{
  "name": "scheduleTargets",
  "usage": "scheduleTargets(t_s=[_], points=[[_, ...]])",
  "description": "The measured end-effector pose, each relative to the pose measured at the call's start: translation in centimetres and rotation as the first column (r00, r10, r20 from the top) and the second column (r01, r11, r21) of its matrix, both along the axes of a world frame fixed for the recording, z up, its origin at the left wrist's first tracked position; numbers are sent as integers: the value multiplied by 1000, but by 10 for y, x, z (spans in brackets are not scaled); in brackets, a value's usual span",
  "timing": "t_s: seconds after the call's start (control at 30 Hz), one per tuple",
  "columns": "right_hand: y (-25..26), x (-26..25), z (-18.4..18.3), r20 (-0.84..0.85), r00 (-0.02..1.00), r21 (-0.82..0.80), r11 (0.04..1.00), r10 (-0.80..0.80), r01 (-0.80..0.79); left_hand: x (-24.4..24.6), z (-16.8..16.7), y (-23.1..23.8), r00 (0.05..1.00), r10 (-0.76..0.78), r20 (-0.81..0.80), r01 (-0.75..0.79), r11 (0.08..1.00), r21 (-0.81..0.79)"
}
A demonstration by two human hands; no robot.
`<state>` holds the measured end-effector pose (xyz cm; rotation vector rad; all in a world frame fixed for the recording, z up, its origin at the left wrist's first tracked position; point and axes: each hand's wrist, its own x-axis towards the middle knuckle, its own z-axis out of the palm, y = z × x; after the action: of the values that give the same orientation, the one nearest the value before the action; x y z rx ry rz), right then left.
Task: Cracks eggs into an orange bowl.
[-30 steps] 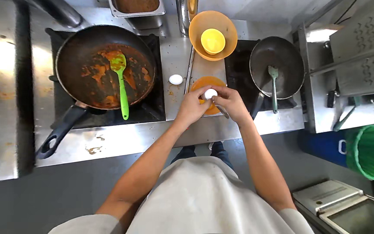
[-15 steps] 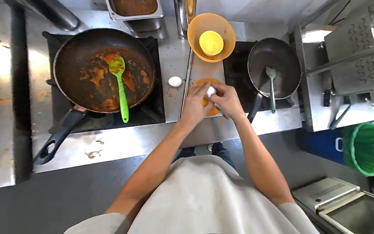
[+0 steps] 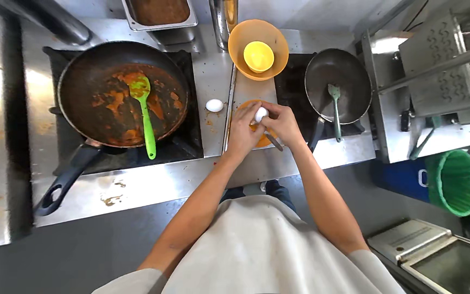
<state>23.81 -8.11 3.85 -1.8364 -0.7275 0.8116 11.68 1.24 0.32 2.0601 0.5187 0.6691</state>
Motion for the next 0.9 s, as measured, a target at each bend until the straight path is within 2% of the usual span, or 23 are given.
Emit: scheduleTargets(t_s=[0.13,0.27,0.33,0.4,0.47,0.5,0.57,0.67,0.77,0.83,0.9], points=[[-4,1,1,-23,1000,0,1000,-20,20,-1,3,0,999,46,-5,-46,999,-14],[-14,4,7,-3,1000,-7,1000,18,-18,-2,14,14,998,-45,-44,42,997,-72],[-17,5,14,184,980,-69,996,70,-58,-3,18,22,993,-95,-74,93,995,-30],[-20,4,23,447,882,-147,985,148,-91,-2,23,29,987,-134,-90,143,985,94],[-23,4,26,548,820,-142,984,167,-105,-1,32,35,976,-178,-124,201,958,205],[-23,4,27,534,832,-109,988,151,-109,1,36,37,974,-191,-123,218,937,273],[-23,7,27,376,921,-41,995,101,-92,4,46,39,968,-211,-138,250,878,408],[-20,10,25,-22,1000,128,992,2,1,13,58,41,947,-276,-165,321,804,501],[-17,7,28,-388,921,279,956,26,90,23,67,40,918,-338,-209,396,811,430],[-16,6,28,-514,856,330,934,55,138,27,75,39,901,-355,-248,428,817,387],[-15,5,26,-560,828,338,921,31,195,30,79,38,881,-369,-295,462,804,374]])
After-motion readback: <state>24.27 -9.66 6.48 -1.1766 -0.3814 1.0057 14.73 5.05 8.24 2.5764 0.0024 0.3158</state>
